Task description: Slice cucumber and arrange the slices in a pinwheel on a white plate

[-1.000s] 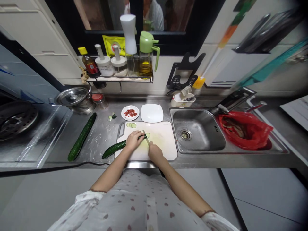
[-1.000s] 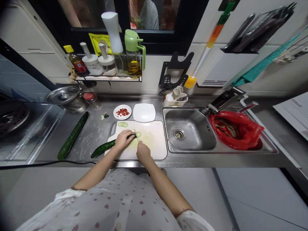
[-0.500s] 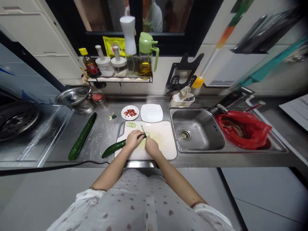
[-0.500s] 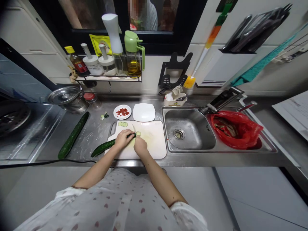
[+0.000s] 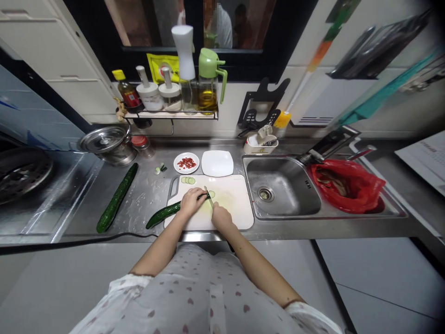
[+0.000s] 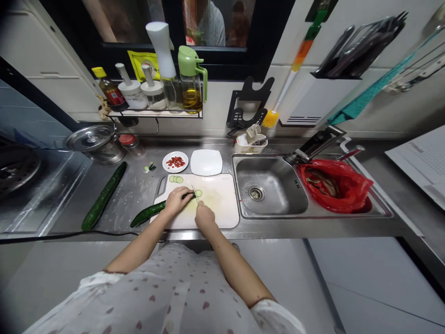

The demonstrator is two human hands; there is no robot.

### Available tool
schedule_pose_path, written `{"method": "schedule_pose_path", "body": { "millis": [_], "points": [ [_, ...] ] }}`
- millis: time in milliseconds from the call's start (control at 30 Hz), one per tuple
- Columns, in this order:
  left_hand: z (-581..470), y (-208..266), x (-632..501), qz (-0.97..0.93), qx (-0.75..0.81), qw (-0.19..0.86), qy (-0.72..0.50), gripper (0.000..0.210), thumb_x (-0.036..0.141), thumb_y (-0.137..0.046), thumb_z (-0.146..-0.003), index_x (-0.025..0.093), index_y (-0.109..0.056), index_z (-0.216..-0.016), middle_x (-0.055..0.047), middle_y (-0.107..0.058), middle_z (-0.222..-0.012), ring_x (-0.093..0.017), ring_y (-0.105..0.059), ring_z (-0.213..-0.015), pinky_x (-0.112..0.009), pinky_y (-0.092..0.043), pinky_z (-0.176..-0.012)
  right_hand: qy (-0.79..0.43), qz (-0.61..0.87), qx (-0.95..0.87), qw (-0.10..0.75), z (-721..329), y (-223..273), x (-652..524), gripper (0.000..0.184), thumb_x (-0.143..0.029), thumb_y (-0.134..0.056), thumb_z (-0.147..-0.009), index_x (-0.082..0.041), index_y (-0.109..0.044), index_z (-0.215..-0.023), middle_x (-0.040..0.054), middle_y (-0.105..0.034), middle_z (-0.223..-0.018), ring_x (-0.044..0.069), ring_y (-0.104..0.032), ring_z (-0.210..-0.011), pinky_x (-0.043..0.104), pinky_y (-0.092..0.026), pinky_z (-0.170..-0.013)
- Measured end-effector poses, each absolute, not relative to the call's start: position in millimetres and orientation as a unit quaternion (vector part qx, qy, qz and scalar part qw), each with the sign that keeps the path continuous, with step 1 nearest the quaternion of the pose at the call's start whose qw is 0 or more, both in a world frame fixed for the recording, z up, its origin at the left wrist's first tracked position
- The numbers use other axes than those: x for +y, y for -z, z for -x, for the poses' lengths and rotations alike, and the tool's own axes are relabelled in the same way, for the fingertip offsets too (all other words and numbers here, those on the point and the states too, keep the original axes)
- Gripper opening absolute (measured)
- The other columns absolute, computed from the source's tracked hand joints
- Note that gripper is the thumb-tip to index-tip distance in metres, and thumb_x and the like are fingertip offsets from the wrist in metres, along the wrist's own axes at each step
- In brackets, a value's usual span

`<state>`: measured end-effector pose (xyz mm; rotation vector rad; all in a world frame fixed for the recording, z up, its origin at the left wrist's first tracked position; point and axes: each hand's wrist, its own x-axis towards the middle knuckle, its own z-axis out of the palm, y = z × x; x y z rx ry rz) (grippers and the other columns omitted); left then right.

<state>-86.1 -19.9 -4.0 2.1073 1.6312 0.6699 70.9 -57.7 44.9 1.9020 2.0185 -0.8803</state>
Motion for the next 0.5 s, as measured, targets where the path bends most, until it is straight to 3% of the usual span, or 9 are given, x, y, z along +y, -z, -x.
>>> {"method": "schedule_pose_path", "body": {
  "millis": [500],
  "points": [
    [85.6,6.0,-19.5,-0.749,0.583,0.194,-0.247,0.024,0.039,-0.053,-0.091,0.026,-0.071,-0.103,-0.003,-0.070,-0.103,-0.020,-0.060,-0.100,-0.033,-0.047,-0.091,0.289,-0.644,0.695,0.137,-93.8,-38.7,-94.2,0.030,-0.007,-0.040,-0.088,-0.013,-0.047,-0.117,0.0174,-0.067,-0.100,0.026,-0.066,-0.097,0.031,-0.045,-0.073]
  ]
}}
